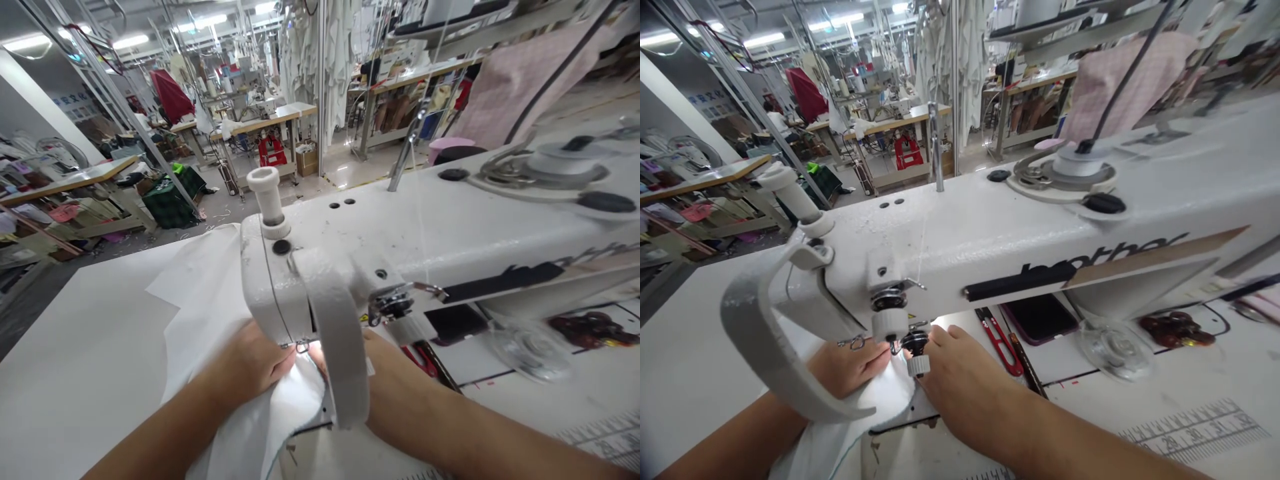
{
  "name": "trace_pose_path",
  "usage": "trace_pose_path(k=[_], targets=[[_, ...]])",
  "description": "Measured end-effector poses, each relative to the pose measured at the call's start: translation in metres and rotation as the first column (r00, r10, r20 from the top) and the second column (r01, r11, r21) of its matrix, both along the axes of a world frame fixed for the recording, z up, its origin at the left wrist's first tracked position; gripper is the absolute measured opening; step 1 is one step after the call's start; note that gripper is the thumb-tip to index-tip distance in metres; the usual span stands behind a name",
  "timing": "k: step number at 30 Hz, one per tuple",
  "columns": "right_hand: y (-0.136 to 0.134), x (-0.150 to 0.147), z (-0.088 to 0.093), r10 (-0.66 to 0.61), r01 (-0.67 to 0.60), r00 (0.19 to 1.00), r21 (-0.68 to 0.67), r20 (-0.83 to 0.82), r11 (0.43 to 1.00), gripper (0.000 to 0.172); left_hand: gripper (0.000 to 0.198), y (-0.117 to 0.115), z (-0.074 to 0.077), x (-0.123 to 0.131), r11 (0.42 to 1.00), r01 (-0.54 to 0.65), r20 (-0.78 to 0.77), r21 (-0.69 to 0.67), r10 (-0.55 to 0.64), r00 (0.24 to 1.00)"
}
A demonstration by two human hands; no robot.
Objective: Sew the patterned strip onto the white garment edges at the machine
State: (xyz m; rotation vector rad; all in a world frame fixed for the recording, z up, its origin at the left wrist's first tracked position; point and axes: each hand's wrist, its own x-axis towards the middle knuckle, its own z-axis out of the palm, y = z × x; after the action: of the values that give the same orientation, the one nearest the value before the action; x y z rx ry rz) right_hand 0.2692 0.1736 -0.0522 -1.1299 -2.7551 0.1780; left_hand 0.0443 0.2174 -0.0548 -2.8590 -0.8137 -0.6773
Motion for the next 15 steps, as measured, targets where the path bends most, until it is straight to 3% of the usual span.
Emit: trace_pose_path(k=[7,15], targets=[[0.0,0.002,-0.006,0.054,-0.062,0.99,0.057,0.129,0.996,0.014,0.022,-0.004,0.012,0.003,0.999,-0.033,-0.006,0.018,0.033,0.999],[-0.002,0.003,0.005,0.068,-0.085,0.98,0.084,0.186,0.993,0.004,0.027,0.0,0.005,-0.001,0.999,-0.024,-0.037,0.021,0.025,0.999]])
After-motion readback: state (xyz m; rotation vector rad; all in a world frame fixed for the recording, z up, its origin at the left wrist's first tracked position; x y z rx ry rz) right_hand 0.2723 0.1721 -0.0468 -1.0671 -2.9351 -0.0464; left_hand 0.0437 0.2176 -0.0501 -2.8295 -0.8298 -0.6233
